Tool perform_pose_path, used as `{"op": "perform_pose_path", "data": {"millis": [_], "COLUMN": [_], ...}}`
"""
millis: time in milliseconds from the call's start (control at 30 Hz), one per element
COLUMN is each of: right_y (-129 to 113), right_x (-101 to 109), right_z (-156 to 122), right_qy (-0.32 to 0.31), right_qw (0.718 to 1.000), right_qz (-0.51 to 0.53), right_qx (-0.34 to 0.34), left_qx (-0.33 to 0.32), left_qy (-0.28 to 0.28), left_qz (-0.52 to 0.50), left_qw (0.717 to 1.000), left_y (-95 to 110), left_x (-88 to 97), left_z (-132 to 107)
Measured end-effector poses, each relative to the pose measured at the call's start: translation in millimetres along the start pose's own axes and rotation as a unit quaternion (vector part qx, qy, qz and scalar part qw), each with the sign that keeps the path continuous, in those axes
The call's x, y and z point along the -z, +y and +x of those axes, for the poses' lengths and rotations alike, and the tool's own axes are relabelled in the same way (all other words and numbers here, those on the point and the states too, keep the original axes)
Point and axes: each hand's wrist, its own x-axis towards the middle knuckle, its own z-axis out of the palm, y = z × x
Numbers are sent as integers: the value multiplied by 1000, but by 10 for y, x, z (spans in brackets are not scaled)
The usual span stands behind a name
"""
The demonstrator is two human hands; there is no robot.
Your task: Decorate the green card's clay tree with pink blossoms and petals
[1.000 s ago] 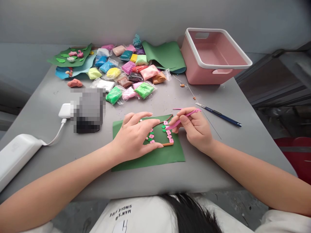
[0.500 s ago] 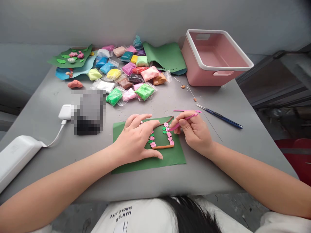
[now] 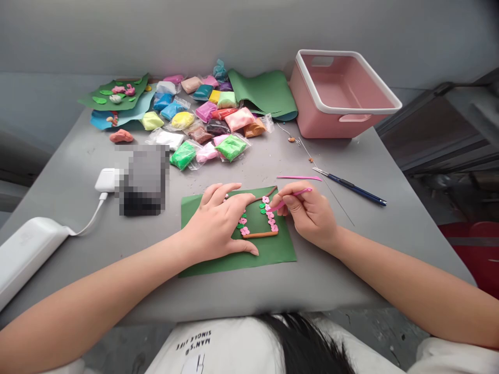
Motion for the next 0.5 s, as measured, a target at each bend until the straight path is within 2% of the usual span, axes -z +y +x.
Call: {"op": "perform_pose_path", "data": {"millis": [100,233,367,500], "right_y": [-19,-38,-44,-86], "right_x": [19,135,287,341], "right_z": [1,44,142,226], "right_qy": [40,67,64,-19], "right_qw": [998,996,991,963], "right_qz": [36,23,-112,-267], "right_qx": [20,51,35,-40], "left_qx": [4,18,61,105], "left_qy": [-14,-54,-109,-178], "left_qz": [9,59,113,175], "left_qw": [1000,997,986,963], "left_y": [1,-96,-307,-434], "left_x": [63,353,702,837], "left_z": [28,60,-4,-98]}}
